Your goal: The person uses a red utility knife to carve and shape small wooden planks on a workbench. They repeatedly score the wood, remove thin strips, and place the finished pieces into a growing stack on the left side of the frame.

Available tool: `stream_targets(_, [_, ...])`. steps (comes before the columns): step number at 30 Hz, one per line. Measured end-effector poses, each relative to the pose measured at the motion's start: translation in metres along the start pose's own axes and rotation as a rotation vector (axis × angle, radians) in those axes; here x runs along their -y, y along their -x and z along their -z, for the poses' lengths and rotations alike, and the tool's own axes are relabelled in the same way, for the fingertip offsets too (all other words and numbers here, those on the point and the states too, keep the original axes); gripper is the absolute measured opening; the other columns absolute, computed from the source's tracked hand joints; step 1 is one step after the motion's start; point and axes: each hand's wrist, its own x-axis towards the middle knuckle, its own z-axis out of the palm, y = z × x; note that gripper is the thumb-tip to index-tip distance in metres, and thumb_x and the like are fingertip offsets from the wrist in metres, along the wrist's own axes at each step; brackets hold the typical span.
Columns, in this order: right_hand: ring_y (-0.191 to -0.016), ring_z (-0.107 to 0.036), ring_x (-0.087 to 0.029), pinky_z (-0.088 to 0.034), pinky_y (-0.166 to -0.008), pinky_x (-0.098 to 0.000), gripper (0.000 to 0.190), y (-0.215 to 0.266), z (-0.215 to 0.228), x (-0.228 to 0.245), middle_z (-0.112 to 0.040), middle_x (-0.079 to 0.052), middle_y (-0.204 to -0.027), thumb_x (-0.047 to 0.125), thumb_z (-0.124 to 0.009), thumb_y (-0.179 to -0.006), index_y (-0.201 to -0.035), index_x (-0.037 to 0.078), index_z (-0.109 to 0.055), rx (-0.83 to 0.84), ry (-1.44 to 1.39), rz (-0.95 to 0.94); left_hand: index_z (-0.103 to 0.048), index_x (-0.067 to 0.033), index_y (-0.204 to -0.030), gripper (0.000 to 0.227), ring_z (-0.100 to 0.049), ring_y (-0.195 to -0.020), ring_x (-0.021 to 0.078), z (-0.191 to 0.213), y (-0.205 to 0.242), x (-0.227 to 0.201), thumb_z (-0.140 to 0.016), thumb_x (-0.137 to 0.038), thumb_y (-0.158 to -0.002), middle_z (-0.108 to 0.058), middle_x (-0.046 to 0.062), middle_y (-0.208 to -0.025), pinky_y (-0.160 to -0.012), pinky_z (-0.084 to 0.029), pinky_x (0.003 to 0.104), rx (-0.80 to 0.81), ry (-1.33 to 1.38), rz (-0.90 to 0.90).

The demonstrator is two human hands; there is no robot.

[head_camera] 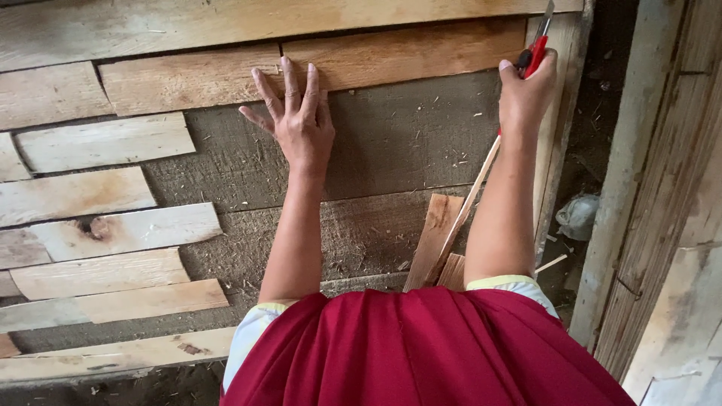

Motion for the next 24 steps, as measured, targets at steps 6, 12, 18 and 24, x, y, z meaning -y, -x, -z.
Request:
stream_targets(6, [-0.074,-0.066,-0.020,-0.055,-0.066,-0.0383,0.035,0.002,0.004,0.005,-0.067,-0.005,-0.090,0.013,-0.087,-0.087,-0.101,0.012,-0.055,0.009,0.022,0.007,-0.065,-0.0362,-0.143,0.041,-0.020,-0.152,0.0410,0.007,-0.003,-0.005,-0.078,-0.027,-0.104,-0.044,-0.001,-0.158,-0.117,0.012,0.069,-0.011,0.017,0.016])
stream_targets(12, [-0.072,-0.065,-0.023,-0.052,-0.069,-0.0393,0.036,-0.003,-0.003,-0.010,-0.068,-0.005,-0.085,0.014,-0.087,-0.083,-0.098,0.013,-0.054,-0.032,0.019,0.055,-0.062,-0.0361,-0.145,0.045,-0.019,-0.153,0.0404,0.002,-0.001,-0.001,-0.076,-0.028,-0.104,-0.041,-0.002,-0.160,-0.116,0.014,0.069,-0.012,-0.020,0.000])
stream_targets(18, [-0.075,-0.074,-0.008,-0.071,-0.055,-0.0176,0.038,0.020,0.033,0.052,-0.064,-0.013,-0.114,0.009,-0.069,-0.099,-0.125,0.008,-0.041,0.097,-0.084,-0.221,-0.045,-0.0301,-0.156,0.052,-0.007,-0.158,0.0338,0.002,0.003,0.000,-0.070,-0.035,-0.111,-0.030,-0.003,-0.166,-0.122,0.022,0.062,-0.023,0.022,0.010])
stream_targets(24, [-0.046,-0.065,-0.012,-0.054,-0.041,-0.0247,0.007,0.052,0.052,0.050,-0.065,-0.006,-0.072,0.013,-0.051,-0.102,-0.105,0.015,-0.046,0.112,-0.283,-0.144,-0.037,-0.0345,-0.157,0.070,0.003,-0.159,0.0328,0.033,0.045,-0.009,-0.073,-0.011,-0.101,-0.021,0.000,-0.171,-0.122,0.026,0.065,0.022,0.073,0.005])
